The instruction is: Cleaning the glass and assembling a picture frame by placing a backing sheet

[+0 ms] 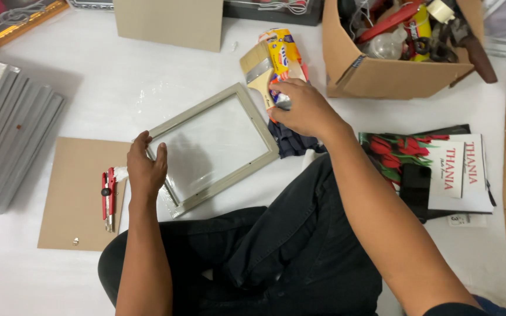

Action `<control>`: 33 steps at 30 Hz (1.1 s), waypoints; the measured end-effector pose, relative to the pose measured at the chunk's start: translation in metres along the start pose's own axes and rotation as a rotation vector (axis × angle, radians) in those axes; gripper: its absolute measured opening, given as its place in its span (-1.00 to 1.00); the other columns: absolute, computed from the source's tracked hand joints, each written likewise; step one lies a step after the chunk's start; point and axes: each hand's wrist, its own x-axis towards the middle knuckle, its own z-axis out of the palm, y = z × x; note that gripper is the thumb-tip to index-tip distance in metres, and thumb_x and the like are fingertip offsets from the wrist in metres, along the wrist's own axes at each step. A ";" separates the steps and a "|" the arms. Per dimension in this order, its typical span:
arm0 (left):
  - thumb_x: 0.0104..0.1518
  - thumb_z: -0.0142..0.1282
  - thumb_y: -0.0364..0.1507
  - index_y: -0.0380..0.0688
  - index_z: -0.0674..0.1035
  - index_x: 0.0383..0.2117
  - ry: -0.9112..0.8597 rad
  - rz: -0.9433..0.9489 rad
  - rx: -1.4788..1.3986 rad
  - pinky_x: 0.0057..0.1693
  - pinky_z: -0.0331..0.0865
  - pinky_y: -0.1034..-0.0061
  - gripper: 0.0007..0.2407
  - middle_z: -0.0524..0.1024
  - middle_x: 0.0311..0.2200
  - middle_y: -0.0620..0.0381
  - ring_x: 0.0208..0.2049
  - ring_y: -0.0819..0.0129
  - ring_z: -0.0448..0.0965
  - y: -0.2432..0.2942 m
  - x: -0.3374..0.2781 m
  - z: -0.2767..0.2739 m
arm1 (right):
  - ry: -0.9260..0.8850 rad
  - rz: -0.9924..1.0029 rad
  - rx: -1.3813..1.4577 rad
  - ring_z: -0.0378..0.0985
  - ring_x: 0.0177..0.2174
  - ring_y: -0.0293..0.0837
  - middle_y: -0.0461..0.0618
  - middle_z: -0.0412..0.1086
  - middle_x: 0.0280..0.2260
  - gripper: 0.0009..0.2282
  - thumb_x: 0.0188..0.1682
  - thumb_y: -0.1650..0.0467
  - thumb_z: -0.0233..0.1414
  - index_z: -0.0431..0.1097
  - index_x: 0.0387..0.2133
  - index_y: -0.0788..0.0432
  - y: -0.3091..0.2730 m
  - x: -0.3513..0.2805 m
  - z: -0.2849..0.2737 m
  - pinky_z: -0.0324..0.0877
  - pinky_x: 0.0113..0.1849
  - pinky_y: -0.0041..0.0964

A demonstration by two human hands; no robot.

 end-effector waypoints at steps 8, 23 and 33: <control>0.24 0.15 -0.44 -0.21 0.50 0.12 -0.075 0.390 -0.265 0.17 0.40 0.06 -0.68 0.59 -0.07 -0.09 0.04 -0.08 0.54 0.146 -0.042 0.044 | 0.344 0.308 0.094 0.47 0.03 0.22 0.20 0.48 -0.02 -0.71 0.02 0.32 0.14 0.51 0.00 0.08 0.121 -0.127 -0.037 0.38 -0.01 0.06; 0.16 0.08 -0.28 0.02 0.53 0.04 -0.528 0.813 -0.325 -0.01 0.54 -0.03 -0.68 0.61 -0.18 0.00 -0.07 -0.13 0.66 0.381 -0.102 0.195 | 0.187 0.891 -0.169 0.13 0.20 0.59 0.44 0.07 0.26 -0.34 -0.06 0.09 0.14 0.23 0.34 0.00 0.262 -0.229 -0.013 0.17 0.15 0.39; 0.10 0.10 -0.40 -0.20 0.54 -0.11 -0.507 0.778 -0.002 -0.03 0.53 -0.07 -0.75 0.57 -0.24 -0.13 -0.15 -0.17 0.66 0.379 -0.106 0.305 | 0.372 0.915 -0.137 0.28 0.08 0.46 0.43 0.22 0.05 -0.16 -0.26 0.18 0.29 0.17 0.35 0.17 0.242 -0.250 0.008 0.29 0.08 0.23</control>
